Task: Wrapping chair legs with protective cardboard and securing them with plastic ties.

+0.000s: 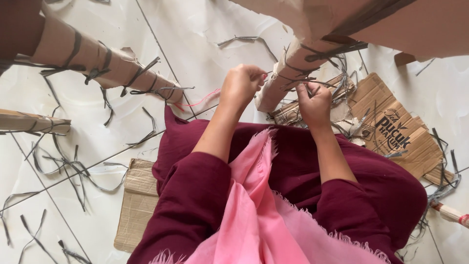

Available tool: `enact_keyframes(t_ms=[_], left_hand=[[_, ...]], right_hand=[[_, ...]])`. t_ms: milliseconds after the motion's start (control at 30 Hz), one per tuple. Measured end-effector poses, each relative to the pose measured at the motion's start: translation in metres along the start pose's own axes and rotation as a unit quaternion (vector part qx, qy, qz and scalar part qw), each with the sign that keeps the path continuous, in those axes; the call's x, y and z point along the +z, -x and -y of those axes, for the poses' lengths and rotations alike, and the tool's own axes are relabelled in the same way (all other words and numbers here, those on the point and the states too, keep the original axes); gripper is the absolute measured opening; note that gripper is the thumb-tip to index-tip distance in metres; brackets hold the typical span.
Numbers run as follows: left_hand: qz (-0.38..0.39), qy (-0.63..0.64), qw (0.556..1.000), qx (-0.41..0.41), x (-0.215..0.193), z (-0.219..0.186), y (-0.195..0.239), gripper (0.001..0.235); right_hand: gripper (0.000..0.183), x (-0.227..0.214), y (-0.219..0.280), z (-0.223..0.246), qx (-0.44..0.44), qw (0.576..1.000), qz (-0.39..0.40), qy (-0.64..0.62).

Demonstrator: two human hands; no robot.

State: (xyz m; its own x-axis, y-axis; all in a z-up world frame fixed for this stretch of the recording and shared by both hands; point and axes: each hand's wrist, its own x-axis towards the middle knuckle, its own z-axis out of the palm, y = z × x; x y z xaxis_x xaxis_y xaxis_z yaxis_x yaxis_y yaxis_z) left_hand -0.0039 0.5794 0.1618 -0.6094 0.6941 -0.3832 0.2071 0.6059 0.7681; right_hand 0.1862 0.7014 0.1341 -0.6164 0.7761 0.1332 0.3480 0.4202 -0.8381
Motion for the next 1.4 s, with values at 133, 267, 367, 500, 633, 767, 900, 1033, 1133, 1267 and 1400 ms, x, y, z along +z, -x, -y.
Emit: enact_keyframes(t_ms=[133,267,367,500,633,767,900,1033,1133,1267,1400], left_hand=[[-0.027,-0.016,0.999,0.019,-0.026,-0.001,0.039,0.014],[-0.018,-0.086,0.994,0.063,-0.051,-0.008,0.085,0.010],[-0.018,-0.128,0.967,0.220,-0.044,0.008,0.090,0.017],[-0.033,-0.178,0.855,0.487,-0.016,0.003,0.076,0.011],[0.011,-0.086,0.858,0.507,-0.006,-0.007,0.058,0.010],[0.029,0.086,0.910,0.405,0.000,-0.007,0.050,0.021],[0.033,0.104,0.911,0.397,0.001,-0.009,0.049,0.024],[0.022,0.088,0.912,0.400,0.009,-0.002,0.039,0.021],[0.020,0.094,0.922,0.374,0.007,-0.005,0.041,0.023],[0.034,0.088,0.934,0.344,0.000,-0.013,0.045,0.019],[0.045,0.081,0.943,0.321,-0.003,-0.015,0.047,0.017]], right_hand=[[0.013,-0.015,0.009,0.022,-0.020,1.000,0.005,0.016],[0.006,-0.019,0.016,0.028,-0.067,0.997,0.023,0.033],[0.007,-0.017,0.021,0.028,-0.122,0.990,0.034,0.066],[0.010,-0.008,0.028,0.022,-0.160,0.978,0.053,0.122],[0.013,-0.005,0.035,0.030,-0.196,0.972,0.054,0.120],[0.010,-0.010,0.039,0.038,-0.245,0.962,0.044,0.112],[0.004,-0.009,0.044,0.065,-0.282,0.954,0.027,0.095],[0.001,-0.002,0.045,0.066,-0.291,0.954,0.009,0.074],[0.007,-0.002,0.041,0.064,-0.316,0.947,-0.012,0.059],[0.016,-0.007,0.036,0.069,-0.274,0.961,-0.036,0.019],[0.021,-0.006,0.034,0.064,-0.164,0.983,-0.029,-0.079]])
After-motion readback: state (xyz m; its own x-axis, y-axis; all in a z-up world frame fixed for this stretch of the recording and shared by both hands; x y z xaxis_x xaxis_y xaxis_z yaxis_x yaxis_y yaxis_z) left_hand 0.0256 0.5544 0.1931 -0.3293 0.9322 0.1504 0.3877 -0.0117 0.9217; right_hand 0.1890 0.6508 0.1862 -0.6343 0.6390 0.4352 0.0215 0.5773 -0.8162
